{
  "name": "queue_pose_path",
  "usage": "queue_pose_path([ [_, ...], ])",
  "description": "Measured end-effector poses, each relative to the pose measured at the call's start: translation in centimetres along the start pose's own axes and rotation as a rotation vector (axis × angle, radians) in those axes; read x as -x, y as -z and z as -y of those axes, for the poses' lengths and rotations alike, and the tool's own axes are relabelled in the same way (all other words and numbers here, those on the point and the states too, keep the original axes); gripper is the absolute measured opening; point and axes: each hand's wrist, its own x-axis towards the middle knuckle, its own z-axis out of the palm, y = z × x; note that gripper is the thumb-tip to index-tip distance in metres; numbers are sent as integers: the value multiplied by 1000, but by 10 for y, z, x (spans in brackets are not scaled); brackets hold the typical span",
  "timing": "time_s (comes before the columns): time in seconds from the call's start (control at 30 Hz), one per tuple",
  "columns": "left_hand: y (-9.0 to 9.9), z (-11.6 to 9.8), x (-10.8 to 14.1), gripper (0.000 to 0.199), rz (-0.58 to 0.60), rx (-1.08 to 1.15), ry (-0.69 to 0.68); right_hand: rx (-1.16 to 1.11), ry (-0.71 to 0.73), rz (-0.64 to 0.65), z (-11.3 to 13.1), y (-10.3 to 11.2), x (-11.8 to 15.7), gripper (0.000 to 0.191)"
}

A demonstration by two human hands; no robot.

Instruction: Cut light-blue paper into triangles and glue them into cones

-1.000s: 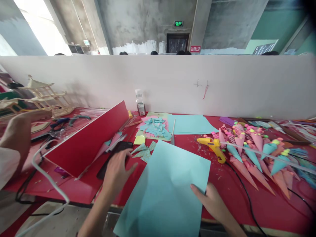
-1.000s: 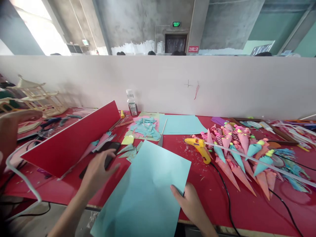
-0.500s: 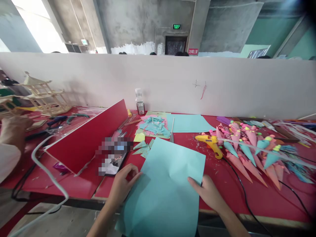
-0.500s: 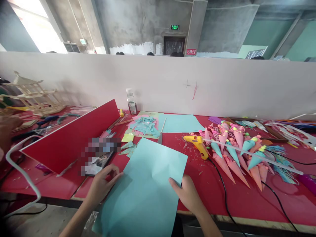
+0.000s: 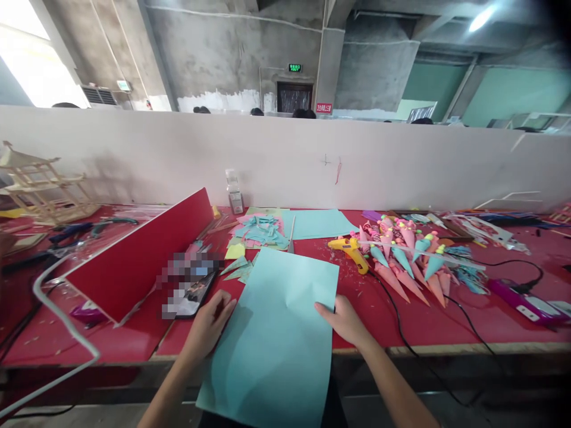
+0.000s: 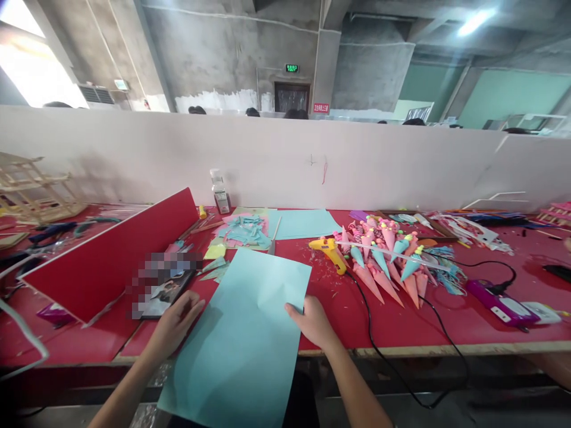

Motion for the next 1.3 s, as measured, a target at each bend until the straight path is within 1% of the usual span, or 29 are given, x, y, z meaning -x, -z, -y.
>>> queue_pose_path([
  [0.13, 1, -1, 0, 33, 9, 28, -9, -9, -6, -11, 2, 0, 0, 35],
  [0.27, 2, -2, 1, 39, -10, 45, -5, -80, -16, -11, 1, 1, 1, 36],
  [0.4, 3, -4, 1, 34, -58, 80, 2, -105, -52, -45, -1, 3, 4, 39],
  [0.5, 4, -3, 2, 29, -28, 103, 8, -88, -89, -93, -2, 3, 6, 42],
  [0.63, 3, -1, 2, 32, 25, 107, 31, -125, -94, -100, 1, 3, 7, 43],
  [0.7, 3, -4, 0, 33, 41, 86, 26, -161, -103, -114, 3, 5, 9, 44],
  [0.77, 4, -12, -4, 32, 73, 63, -9, -172, -139, -143, 4, 9, 14, 45],
  [0.83, 5, -23, -10, 30, 133, 43, -67, -161, -190, -172, 5, 17, 23, 46],
  [0.97, 0, -44, -28, 27, 259, 7, -148, -133, -300, -270, 6, 41, 45, 48],
  [1.1, -14, -55, -46, 25, 342, -116, -230, -71, -408, -417, -1, 66, 70, 50],
  [1.17, -24, -59, -52, 19, 402, -206, -323, -56, -478, -487, -9, 76, 82, 50],
  [1.2, -29, -61, -54, 13, 430, -251, -379, -63, -502, -541, -14, 80, 87, 51],
  [1.23, -34, -63, -55, 12, 454, -298, -431, -77, -535, -577, -18, 83, 92, 52],
  [1.3, -44, -66, -55, 22, 493, -405, -506, -131, -592, -616, -27, 86, 98, 51],
])
